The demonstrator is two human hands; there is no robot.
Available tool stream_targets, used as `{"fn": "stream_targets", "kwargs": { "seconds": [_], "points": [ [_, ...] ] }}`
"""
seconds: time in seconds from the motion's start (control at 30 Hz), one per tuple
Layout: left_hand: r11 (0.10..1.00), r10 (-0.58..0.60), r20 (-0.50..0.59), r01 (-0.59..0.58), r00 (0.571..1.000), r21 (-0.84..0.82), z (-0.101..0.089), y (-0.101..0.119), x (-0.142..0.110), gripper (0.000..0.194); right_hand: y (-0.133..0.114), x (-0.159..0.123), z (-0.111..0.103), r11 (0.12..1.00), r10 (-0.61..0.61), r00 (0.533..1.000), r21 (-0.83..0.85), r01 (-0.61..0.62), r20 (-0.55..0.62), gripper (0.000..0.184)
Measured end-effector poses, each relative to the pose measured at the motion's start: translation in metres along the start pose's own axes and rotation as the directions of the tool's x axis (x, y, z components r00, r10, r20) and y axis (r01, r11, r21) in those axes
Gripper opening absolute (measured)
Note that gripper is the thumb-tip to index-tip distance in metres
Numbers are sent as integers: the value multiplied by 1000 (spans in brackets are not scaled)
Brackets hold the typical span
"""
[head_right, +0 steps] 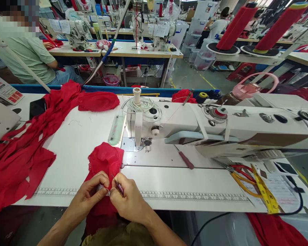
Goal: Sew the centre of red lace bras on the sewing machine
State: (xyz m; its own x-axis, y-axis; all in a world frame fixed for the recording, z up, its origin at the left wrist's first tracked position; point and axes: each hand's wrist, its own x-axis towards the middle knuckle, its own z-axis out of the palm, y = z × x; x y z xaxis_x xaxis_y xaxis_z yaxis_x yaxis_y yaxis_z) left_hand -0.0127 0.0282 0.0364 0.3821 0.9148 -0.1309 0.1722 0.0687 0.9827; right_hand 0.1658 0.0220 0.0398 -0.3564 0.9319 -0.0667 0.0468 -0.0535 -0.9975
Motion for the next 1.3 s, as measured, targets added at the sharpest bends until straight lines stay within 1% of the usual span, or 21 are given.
{"fn": "stream_targets", "kwargs": {
  "seconds": [0.1,0.2,0.27,0.3,0.4,0.47,0.53,0.63,0.7,0.77,0.83,0.93,1.0,1.03,1.1,1.3],
  "points": [
    [999,-7,56,10,998,-53,-2,0,1,26,0,1,-1,989,32,997,145,-41,66,14],
    [993,-14,93,25,996,-115,-3,2,2,29,3,2,-2,938,61,987,331,-107,147,17],
    [991,-31,83,41,996,-126,-3,5,2,31,5,1,-3,920,79,989,373,-121,128,20],
    [993,-50,65,57,997,-107,-2,7,2,31,5,0,-4,929,84,993,354,-109,84,21],
    [991,-135,-62,136,989,7,3,14,1,27,4,-5,-6,984,57,990,174,-34,-128,24],
    [984,-170,-129,176,977,40,8,19,2,27,4,-8,-6,999,27,977,31,-21,-211,24],
    [981,-191,-129,194,973,10,13,24,2,29,5,-9,-5,995,14,972,-95,-37,-235,24],
    [967,-245,-92,238,965,-87,16,30,5,32,9,-5,-5,975,-2,963,-213,-58,-271,23],
    [946,-297,-100,279,949,-163,16,33,6,34,9,-6,-7,949,-52,941,-309,-57,-333,22],
    [926,-334,-109,305,936,-221,15,35,6,36,6,-10,-8,893,-151,916,-448,-34,-371,21],
    [913,-350,-104,314,931,-259,14,35,6,38,1,-19,-7,794,-288,896,-607,27,-337,23],
    [906,-345,-85,308,935,-291,14,33,6,38,-2,-30,-2,580,-468,861,-805,128,-201,23],
    [908,-336,-81,299,938,-294,15,31,6,37,0,-32,3,465,-528,838,-873,148,-139,24],
    [909,-333,-82,297,940,-291,15,31,6,36,1,-31,4,435,-541,831,-888,147,-127,25],
    [909,-333,-74,299,940,-290,15,30,6,36,4,-29,5,418,-550,825,-898,141,-127,25],
    [904,-337,-55,307,940,-298,16,29,5,37,6,-27,3,425,-557,819,-894,141,-136,25]
  ]
}}
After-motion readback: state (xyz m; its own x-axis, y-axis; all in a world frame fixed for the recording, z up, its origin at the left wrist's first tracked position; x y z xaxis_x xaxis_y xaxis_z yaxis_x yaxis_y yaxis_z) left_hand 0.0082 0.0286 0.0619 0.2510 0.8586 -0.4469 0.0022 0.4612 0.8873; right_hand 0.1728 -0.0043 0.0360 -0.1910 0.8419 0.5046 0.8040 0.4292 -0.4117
